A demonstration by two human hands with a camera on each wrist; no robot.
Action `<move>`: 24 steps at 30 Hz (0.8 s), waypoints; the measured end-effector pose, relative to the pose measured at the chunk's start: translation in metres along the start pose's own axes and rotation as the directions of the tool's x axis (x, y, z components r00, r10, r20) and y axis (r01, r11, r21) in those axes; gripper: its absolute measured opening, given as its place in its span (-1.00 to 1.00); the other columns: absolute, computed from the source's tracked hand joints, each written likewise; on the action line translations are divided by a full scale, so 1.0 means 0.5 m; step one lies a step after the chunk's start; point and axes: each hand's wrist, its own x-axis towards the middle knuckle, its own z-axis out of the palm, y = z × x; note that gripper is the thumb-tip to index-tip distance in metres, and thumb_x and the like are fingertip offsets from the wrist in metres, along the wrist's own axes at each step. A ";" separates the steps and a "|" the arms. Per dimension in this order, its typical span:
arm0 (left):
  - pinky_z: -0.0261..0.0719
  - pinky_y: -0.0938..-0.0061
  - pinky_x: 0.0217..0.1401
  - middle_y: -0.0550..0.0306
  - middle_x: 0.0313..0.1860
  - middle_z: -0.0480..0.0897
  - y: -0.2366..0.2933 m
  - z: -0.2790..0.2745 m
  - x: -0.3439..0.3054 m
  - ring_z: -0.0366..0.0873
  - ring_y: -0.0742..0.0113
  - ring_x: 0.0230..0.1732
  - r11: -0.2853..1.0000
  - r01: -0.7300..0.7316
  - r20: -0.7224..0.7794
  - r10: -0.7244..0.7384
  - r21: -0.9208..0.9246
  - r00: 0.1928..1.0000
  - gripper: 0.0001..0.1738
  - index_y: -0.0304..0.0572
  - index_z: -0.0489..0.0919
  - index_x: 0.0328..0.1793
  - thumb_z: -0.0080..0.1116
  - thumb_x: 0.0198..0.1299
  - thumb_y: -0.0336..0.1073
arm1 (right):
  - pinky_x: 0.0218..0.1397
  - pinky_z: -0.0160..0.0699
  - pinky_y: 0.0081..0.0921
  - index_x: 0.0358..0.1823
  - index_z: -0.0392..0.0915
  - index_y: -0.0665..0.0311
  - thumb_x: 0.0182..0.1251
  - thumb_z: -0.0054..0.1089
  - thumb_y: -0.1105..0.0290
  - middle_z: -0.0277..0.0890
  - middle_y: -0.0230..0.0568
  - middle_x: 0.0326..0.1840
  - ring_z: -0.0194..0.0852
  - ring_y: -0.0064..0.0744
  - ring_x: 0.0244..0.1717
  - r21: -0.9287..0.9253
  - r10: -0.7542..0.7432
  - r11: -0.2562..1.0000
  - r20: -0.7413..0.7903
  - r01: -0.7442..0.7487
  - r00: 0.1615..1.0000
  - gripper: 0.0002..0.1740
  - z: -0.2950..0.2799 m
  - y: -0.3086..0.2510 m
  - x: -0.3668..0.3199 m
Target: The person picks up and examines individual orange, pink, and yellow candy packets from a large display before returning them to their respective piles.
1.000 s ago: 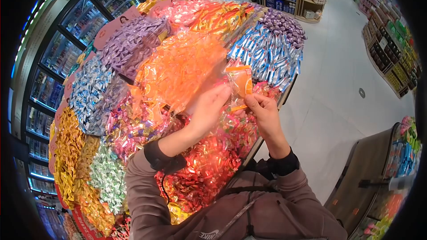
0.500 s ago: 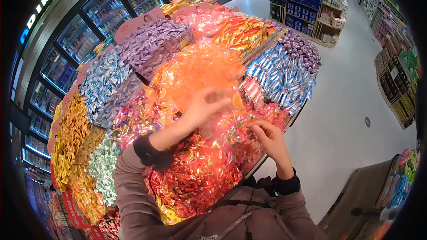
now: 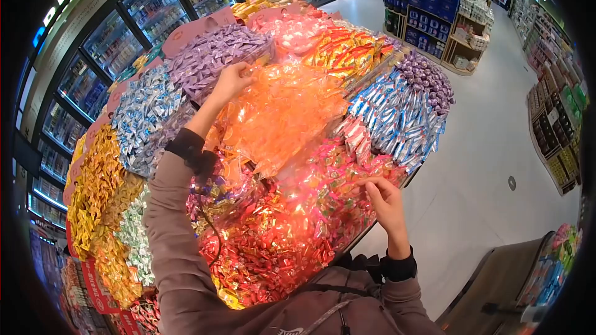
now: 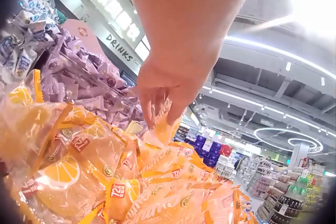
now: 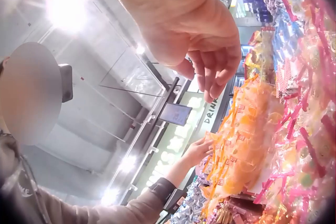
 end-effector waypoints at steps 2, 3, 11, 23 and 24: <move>0.44 0.45 -0.27 -0.01 -0.42 0.57 0.005 0.005 -0.009 0.52 0.25 -0.36 0.988 0.118 0.132 -0.105 -0.096 0.986 -0.60 -0.29 0.52 -0.15 0.29 -0.15 -0.28 | -0.23 0.37 -0.69 -0.21 0.50 0.37 0.32 -0.07 0.41 0.49 -0.36 -0.33 0.41 -0.65 -0.30 0.008 0.018 1.000 0.002 -0.018 1.000 -0.80 0.000 0.001 0.001; 0.42 0.47 -0.30 0.05 -0.47 0.54 -0.003 0.010 -0.007 0.49 0.33 -0.40 0.996 0.060 0.128 -0.051 -0.067 0.990 -0.60 -0.30 0.52 -0.16 0.30 -0.15 -0.27 | -0.23 0.37 -0.69 -0.22 0.50 0.37 0.32 -0.07 0.41 0.49 -0.36 -0.33 0.41 -0.65 -0.30 0.012 0.006 1.000 0.009 -0.006 1.000 -0.80 0.001 0.004 0.003; 0.24 0.43 -0.50 0.23 -0.68 0.31 -0.046 0.061 0.023 0.19 0.47 -0.58 0.980 -0.138 0.187 0.109 0.146 0.976 -0.71 -0.36 0.41 -0.48 0.27 -0.16 -0.32 | -0.18 0.37 -0.67 -0.23 0.51 0.37 0.31 -0.06 0.43 0.50 -0.32 -0.29 0.42 -0.62 -0.26 0.007 -0.030 1.000 0.083 0.029 0.996 -0.82 0.024 0.019 0.008; 0.48 0.51 -0.08 0.07 -0.22 0.61 0.030 -0.131 -0.080 0.55 0.39 -0.16 0.986 -0.162 0.130 0.157 0.028 0.979 -0.73 -0.20 0.54 -0.06 0.14 0.08 -0.36 | -0.24 0.37 -0.69 -0.19 0.48 0.41 0.33 -0.10 0.43 0.54 -0.25 -0.31 0.44 -0.61 -0.32 0.013 -0.007 1.000 0.053 0.006 0.999 -0.80 0.003 0.020 -0.003; 0.48 0.50 -0.08 0.06 -0.22 0.61 0.012 -0.142 -0.095 0.55 0.38 -0.15 0.978 -0.202 0.150 0.192 0.055 0.970 -0.74 -0.19 0.55 -0.06 0.12 0.09 -0.37 | -0.25 0.37 -0.68 -0.19 0.46 0.43 0.34 -0.11 0.43 0.56 -0.20 -0.31 0.44 -0.59 -0.34 0.000 -0.019 1.000 0.046 0.019 0.999 -0.79 0.004 0.018 -0.005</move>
